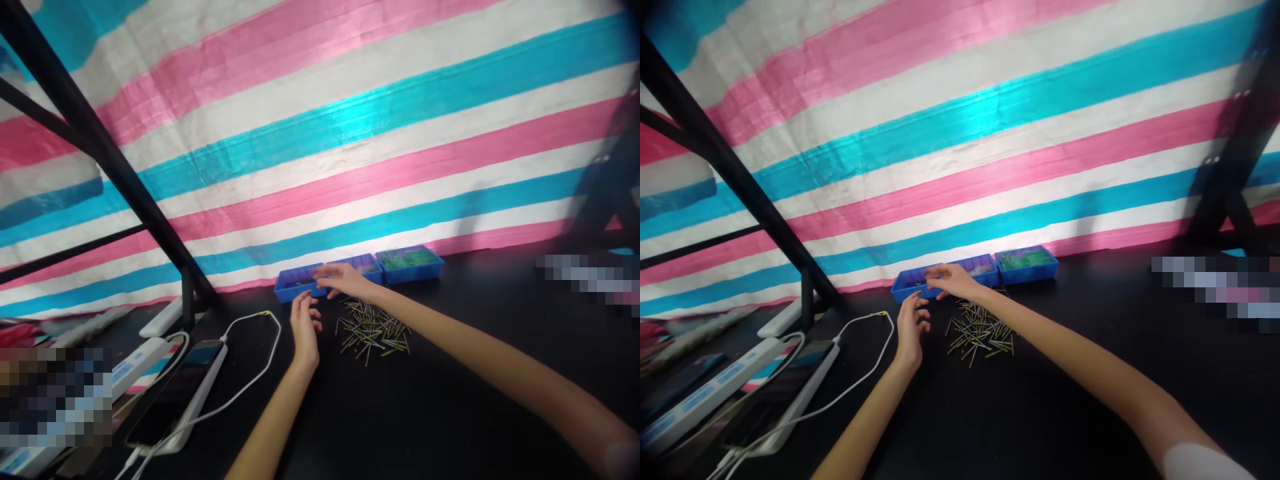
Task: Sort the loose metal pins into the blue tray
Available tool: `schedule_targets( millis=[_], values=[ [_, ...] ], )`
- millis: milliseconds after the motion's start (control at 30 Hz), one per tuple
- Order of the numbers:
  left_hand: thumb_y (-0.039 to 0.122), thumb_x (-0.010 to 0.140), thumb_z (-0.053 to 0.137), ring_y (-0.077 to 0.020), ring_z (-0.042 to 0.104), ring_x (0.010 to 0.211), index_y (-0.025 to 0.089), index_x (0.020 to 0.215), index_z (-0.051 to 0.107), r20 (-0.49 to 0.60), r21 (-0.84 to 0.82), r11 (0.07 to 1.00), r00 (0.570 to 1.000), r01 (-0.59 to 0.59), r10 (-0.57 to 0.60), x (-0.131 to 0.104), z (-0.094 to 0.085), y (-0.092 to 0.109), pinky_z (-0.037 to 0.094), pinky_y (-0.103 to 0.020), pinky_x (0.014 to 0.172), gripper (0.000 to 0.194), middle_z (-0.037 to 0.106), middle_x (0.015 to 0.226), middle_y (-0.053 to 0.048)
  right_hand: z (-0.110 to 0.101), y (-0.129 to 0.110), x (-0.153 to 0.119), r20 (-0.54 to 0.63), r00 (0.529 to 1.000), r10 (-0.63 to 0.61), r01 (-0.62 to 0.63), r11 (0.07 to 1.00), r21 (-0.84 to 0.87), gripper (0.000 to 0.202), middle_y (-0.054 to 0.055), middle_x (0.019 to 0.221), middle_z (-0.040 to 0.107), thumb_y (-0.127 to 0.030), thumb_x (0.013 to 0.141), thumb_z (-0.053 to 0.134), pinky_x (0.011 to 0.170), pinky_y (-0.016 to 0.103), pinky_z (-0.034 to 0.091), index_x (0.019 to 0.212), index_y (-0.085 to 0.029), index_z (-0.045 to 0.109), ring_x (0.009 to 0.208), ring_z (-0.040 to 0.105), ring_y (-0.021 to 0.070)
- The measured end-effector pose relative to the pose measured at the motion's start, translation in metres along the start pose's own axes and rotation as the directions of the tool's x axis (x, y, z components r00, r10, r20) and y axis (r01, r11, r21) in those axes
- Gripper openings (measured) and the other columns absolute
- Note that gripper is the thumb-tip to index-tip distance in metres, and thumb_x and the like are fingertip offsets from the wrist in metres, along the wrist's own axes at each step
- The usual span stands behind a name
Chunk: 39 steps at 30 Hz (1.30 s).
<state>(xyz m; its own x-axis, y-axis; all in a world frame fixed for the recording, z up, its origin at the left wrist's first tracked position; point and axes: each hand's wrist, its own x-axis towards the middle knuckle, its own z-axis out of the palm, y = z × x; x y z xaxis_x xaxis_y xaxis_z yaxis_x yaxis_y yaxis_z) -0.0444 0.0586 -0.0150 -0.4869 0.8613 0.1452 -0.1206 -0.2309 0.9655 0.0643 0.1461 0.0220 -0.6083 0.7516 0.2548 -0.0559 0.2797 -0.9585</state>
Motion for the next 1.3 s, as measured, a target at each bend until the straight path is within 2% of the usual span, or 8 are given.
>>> schedule_targets(
  millis=[133,267,400,533,767,900,1100,1300],
  values=[
    [0.046,0.076,0.049,-0.0071,0.047,0.056,0.017,0.105,0.050,0.074,0.069,0.998,0.997,0.006,-0.011,-0.001,0.000,0.000,0.030,-0.014,0.039,0.042,0.051,0.085,-0.003,-0.026,0.016,-0.042,0.062,0.986,-0.153,0.163,0.840,-0.518,0.030,0.005,0.092,0.064,-0.036,0.072,0.066,0.069,0.032,0.049,0.096,-0.020,0.067,0.078,0.058,0.0169],
    [0.045,0.078,0.049,-0.0116,0.050,0.063,0.016,0.097,0.057,0.253,0.301,0.946,0.967,-0.120,0.042,-0.006,0.003,0.001,0.035,-0.018,0.043,0.035,0.054,0.086,-0.005,-0.060,0.023,-0.084,0.051,0.993,-0.104,0.104,0.602,-0.792,0.043,0.006,0.106,0.058,-0.053,0.067,0.066,0.077,0.036,0.045,0.098,-0.023,0.066,0.093,0.055,0.0232],
    [0.042,0.080,0.049,-0.0192,0.054,0.081,0.022,0.097,0.059,0.426,0.641,0.646,0.892,-0.414,0.150,-0.011,0.006,-0.003,0.046,-0.030,0.067,0.029,0.056,0.094,-0.005,-0.082,0.018,-0.103,-0.052,0.999,0.002,-0.047,0.465,-0.884,0.054,0.009,0.108,0.056,-0.063,0.069,0.056,0.076,0.039,0.045,0.104,-0.023,0.063,0.089,0.058,0.0267],
    [0.043,0.083,0.045,-0.0262,0.046,0.112,0.025,0.118,0.049,0.571,0.732,0.373,0.812,-0.571,0.122,-0.014,0.007,-0.016,0.036,-0.046,0.094,0.039,0.050,0.120,-0.008,-0.092,0.007,-0.108,-0.127,0.967,0.221,-0.205,0.376,-0.904,0.088,0.020,0.121,0.047,-0.076,0.063,0.048,0.078,0.049,0.043,0.129,-0.017,0.046,0.094,0.056,0.0386],
    [0.048,0.085,0.038,-0.0288,0.020,0.134,0.022,0.139,0.024,0.653,0.742,0.263,0.754,-0.617,-0.074,-0.024,0.001,-0.039,0.023,-0.052,0.103,0.061,0.027,0.144,-0.012,-0.091,-0.001,-0.116,0.093,0.929,0.359,-0.085,0.452,-0.888,0.114,0.020,0.125,0.041,-0.076,0.044,0.063,0.076,0.047,0.046,0.138,-0.019,0.031,0.095,0.055,0.0402],
    [0.048,0.086,0.037,-0.0276,0.018,0.134,0.020,0.139,0.022,0.695,0.708,0.252,0.715,-0.660,-0.077,-0.033,0.007,-0.040,0.023,-0.050,0.105,0.062,0.026,0.144,-0.012,-0.078,0.016,-0.114,0.133,0.965,0.225,-0.009,0.538,-0.843,0.098,0.017,0.117,0.047,-0.067,0.052,0.066,0.075,0.042,0.047,0.133,-0.018,0.039,0.087,0.059,0.0316],
    [0.047,0.088,0.035,-0.0267,0.019,0.134,0.015,0.137,0.025,0.667,0.732,0.224,0.744,-0.643,-0.042,-0.037,0.014,-0.040,0.024,-0.047,0.105,0.060,0.027,0.143,-0.014,-0.063,0.047,-0.103,0.133,0.989,-0.064,0.139,0.701,-0.699,0.060,0.010,0.099,0.061,-0.048,0.065,0.068,0.073,0.033,0.048,0.115,-0.016,0.058,0.082,0.061,0.0224],
    [0.045,0.087,0.038,-0.0283,0.021,0.133,0.016,0.132,0.033,0.648,0.737,0.229,0.761,-0.636,0.026,-0.035,0.018,-0.045,0.026,-0.048,0.103,0.053,0.033,0.139,-0.015,-0.057,0.050,-0.104,-0.024,0.990,0.142,-0.142,0.926,-0.351,0.036,0.001,0.063,0.063,-0.040,0.074,0.061,0.030,0.018,0.037,0.100,-0.015,0.064,0.035,0.050,0.0081]
  ],
)
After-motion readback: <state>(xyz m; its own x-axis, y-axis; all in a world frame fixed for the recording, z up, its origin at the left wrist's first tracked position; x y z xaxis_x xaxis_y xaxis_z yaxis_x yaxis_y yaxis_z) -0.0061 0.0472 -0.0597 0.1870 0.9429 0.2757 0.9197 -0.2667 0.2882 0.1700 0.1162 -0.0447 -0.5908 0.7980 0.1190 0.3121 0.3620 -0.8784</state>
